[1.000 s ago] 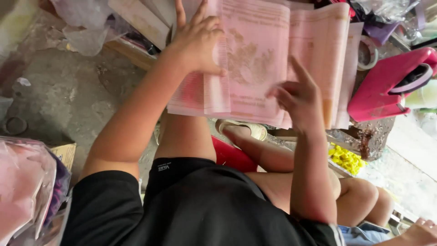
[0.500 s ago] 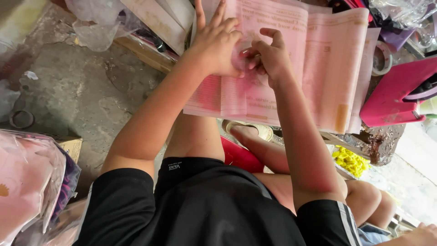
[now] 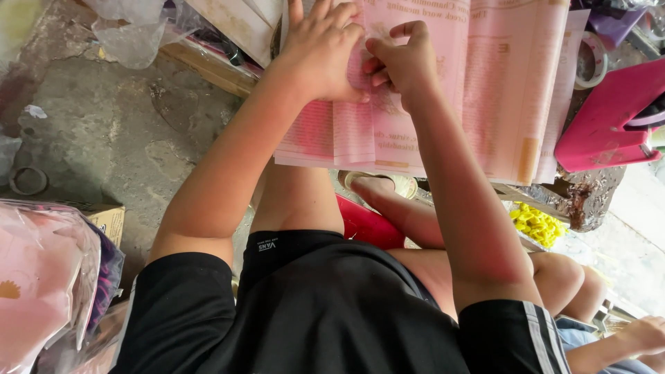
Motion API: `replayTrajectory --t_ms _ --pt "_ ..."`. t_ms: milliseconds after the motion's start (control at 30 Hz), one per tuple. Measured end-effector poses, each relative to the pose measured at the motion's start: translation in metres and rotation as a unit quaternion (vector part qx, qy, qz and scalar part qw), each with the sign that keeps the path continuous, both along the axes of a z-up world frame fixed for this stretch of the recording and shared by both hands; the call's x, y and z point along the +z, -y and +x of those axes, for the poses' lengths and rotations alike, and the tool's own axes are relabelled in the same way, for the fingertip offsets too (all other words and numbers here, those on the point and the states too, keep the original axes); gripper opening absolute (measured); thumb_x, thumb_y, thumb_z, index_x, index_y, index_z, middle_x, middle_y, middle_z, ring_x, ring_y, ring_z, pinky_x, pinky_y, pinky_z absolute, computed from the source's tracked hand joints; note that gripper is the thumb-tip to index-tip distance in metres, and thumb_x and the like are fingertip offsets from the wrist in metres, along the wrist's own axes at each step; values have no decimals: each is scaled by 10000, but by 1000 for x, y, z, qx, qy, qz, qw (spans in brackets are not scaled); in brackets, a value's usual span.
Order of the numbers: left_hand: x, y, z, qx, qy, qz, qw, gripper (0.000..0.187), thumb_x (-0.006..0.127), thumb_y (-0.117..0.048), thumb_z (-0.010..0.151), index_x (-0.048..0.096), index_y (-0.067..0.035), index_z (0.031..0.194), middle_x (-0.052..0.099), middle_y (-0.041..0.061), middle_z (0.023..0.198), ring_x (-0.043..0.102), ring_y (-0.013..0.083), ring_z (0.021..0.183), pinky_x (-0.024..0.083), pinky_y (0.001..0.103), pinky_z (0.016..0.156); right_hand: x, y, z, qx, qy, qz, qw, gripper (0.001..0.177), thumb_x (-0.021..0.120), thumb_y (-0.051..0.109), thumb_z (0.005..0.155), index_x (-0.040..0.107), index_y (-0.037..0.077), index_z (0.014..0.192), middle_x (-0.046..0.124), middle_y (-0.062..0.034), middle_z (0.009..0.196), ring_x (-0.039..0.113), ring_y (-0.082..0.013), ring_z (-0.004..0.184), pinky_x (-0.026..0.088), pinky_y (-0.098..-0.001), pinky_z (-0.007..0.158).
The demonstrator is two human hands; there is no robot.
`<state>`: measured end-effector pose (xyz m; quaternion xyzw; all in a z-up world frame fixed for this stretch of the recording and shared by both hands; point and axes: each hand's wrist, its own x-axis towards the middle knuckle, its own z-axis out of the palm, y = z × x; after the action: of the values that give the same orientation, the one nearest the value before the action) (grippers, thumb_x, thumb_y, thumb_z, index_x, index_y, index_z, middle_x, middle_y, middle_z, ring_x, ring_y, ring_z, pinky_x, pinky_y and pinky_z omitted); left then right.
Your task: Folding and smoothing decorative pink paper for flower arrangements.
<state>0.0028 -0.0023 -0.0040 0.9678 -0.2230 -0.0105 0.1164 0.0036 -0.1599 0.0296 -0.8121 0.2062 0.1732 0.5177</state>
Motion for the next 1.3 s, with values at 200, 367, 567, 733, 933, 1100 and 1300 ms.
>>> replayTrajectory --t_ms 200,367,567,733,933,1100,1300 --pt "-14 0 4 -1 14 -19 1000 1062 811 -831 595 569 -123 1348 464 86 1484 412 350 1335 284 580 1028 0 -2 8 48 6 -70 996 327 693 152 892 409 145 1053 706 -36 622 579 -138 395 265 -283 353" --pt "-6 3 6 8 -4 14 1000 1032 810 -845 591 561 -150 1313 519 93 1409 502 366 1254 342 556 980 -6 19 11 165 28 -142 976 345 706 255 1018 396 164 898 694 -31 654 558 -112 454 356 -273 406" --pt "3 2 3 16 -18 16 1000 1077 798 -840 579 568 -122 1348 439 57 1497 388 331 1356 250 570 1050 0 36 7 254 7 -119 960 345 784 145 953 444 136 894 669 -70 664 599 -137 516 402 -268 462" --pt "1 3 3 7 -4 30 1000 1101 768 -870 578 577 -111 1353 440 60 1514 373 336 1363 234 587 1062 5 25 15 227 -24 -128 965 423 620 458 1050 475 141 810 695 -96 643 602 -153 483 419 -252 453" --pt "13 0 -1 9 -2 42 999 1191 750 -913 586 531 -98 1426 450 54 1511 367 321 1354 192 593 1068 -4 25 35 280 -2 -197 940 553 594 506 1086 624 85 729 692 -97 610 575 -158 484 471 -292 514" --pt "27 1 -6 12 -70 36 997 1093 734 -847 657 493 -154 1468 386 88 1568 154 341 1511 20 765 1120 7 22 31 272 -1 -202 941 498 761 448 1026 650 102 685 714 -41 627 607 -95 492 522 -231 568" --pt "18 1 -5 13 -58 16 998 1168 746 -823 648 438 -96 1509 392 116 1575 94 329 1533 -88 794 1085 8 20 28 257 -4 -239 936 625 777 661 938 573 157 631 678 2 593 612 -99 504 476 -252 570"
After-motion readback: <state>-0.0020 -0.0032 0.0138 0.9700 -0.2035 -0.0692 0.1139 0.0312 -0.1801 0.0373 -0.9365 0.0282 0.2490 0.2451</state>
